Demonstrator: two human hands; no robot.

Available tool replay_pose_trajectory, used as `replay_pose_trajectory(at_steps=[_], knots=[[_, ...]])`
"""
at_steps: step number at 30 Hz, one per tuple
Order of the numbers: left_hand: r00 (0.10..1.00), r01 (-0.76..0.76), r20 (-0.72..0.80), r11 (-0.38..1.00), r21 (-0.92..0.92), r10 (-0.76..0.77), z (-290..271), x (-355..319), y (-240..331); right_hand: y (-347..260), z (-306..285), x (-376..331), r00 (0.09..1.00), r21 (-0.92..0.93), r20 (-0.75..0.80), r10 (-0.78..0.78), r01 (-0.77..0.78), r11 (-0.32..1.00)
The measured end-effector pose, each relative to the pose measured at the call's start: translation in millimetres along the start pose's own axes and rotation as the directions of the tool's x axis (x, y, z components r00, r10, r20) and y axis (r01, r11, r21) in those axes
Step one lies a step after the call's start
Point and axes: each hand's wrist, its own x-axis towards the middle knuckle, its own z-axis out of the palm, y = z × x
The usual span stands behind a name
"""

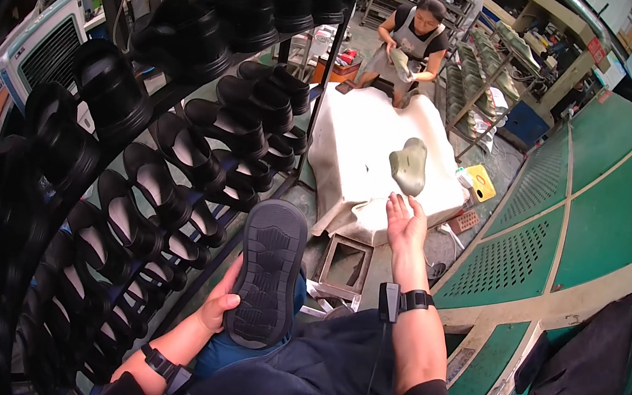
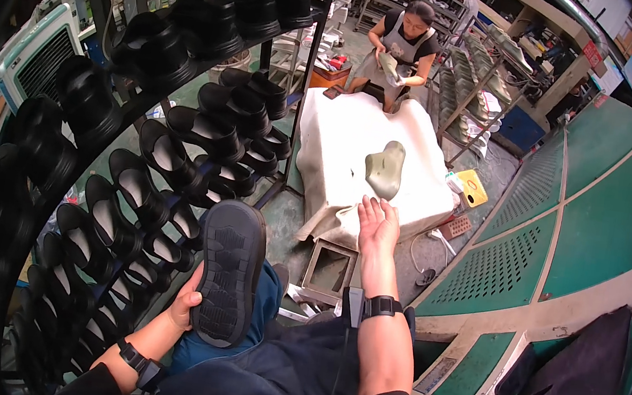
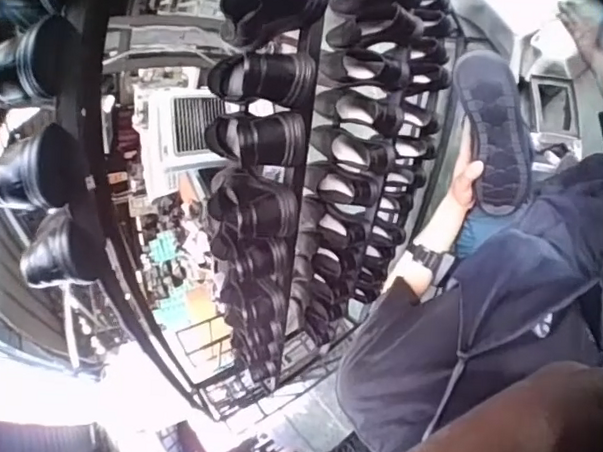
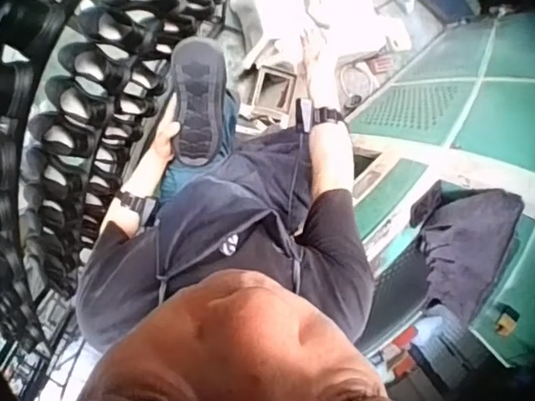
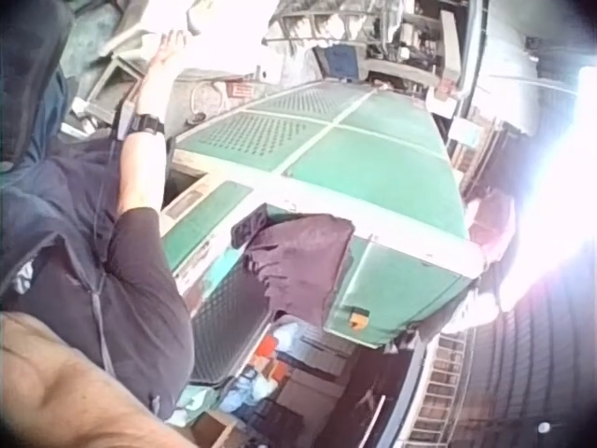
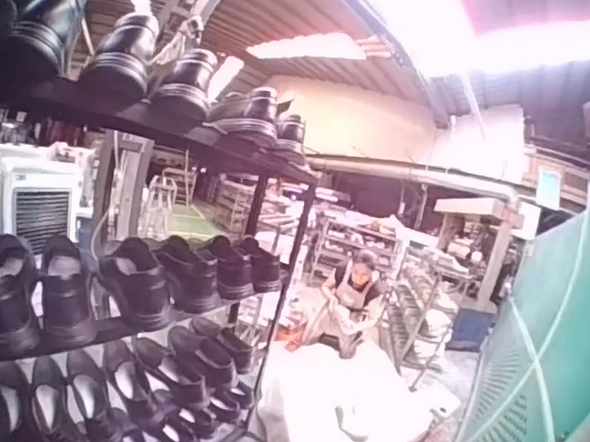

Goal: Transfer shoes from the production machine to a multi-tiered mobile rack for organization.

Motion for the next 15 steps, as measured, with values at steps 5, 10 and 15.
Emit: replay_pose_trajectory(at_steps=[5, 10, 15], knots=[[0.996, -0.063, -0.053, 0.992, 0.111, 0.069, -1, -7, 1, 44, 34, -89, 0.85, -0.375, 0.367, 0.377, -0.236, 0.897], [0.962, -0.263, 0.079, 0.817, 0.514, 0.26, 7, -17, 41, 47, 40, -177, 0.577, -0.878, 0.296, 0.761, -0.15, 0.455], [0.64, -0.708, 0.691, -0.093, 0.7, 0.335, 36, 3, 102, 20, 49, -214, 0.362, -0.598, 0.517, 0.776, -0.496, 0.63]])
